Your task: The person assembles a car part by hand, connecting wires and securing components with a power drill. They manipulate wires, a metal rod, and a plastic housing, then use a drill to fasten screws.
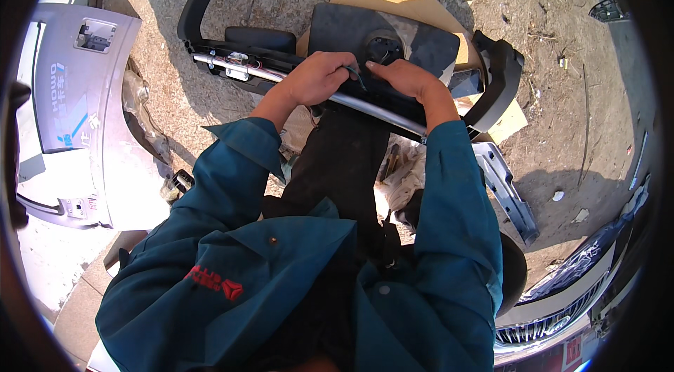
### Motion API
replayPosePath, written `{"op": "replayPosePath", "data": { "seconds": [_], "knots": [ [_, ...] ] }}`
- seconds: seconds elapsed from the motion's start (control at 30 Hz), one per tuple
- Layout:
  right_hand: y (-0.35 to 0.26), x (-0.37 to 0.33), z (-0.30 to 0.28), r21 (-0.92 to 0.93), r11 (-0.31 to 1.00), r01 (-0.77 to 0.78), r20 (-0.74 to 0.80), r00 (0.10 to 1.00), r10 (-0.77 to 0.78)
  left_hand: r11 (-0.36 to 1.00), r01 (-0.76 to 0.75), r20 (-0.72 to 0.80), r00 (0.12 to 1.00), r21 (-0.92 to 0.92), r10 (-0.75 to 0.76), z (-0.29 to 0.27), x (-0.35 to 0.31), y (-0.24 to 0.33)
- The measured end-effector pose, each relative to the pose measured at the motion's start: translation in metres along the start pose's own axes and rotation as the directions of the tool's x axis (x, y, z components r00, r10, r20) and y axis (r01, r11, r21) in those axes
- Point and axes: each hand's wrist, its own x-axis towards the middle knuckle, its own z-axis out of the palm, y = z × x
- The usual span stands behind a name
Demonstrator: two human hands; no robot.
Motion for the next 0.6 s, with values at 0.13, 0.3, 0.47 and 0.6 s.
{"op": "replayPosePath", "data": {
  "seconds": [0.13, 0.3, 0.47, 0.6],
  "knots": [
    [0.0031, 0.0018, -0.0007, -0.002, 1.0, -0.019, -0.007, 1.0, 0.019, 1.0, 0.006, 0.015, 1.0, 0.007, -0.006, -0.001, -0.0003, -0.0005],
    [0.0046, 0.0055, -0.0016, 0.037, 0.998, -0.049, 0.025, 0.999, 0.048, 1.0, 0.025, 0.013, 1.0, -0.01, -0.024, -0.0002, -0.0008, -0.0005],
    [0.0046, 0.0062, -0.0024, 0.069, 0.995, -0.078, 0.052, 0.996, 0.074, 0.999, 0.041, 0.015, 0.999, -0.005, -0.041, -0.0012, -0.0002, 0.0015],
    [0.0047, 0.0086, -0.0033, 0.075, 0.995, -0.073, 0.05, 0.996, 0.07, 0.999, 0.046, 0.005, 0.999, 0.005, -0.047, 0.0002, -0.0005, 0.0026]
  ]
}}
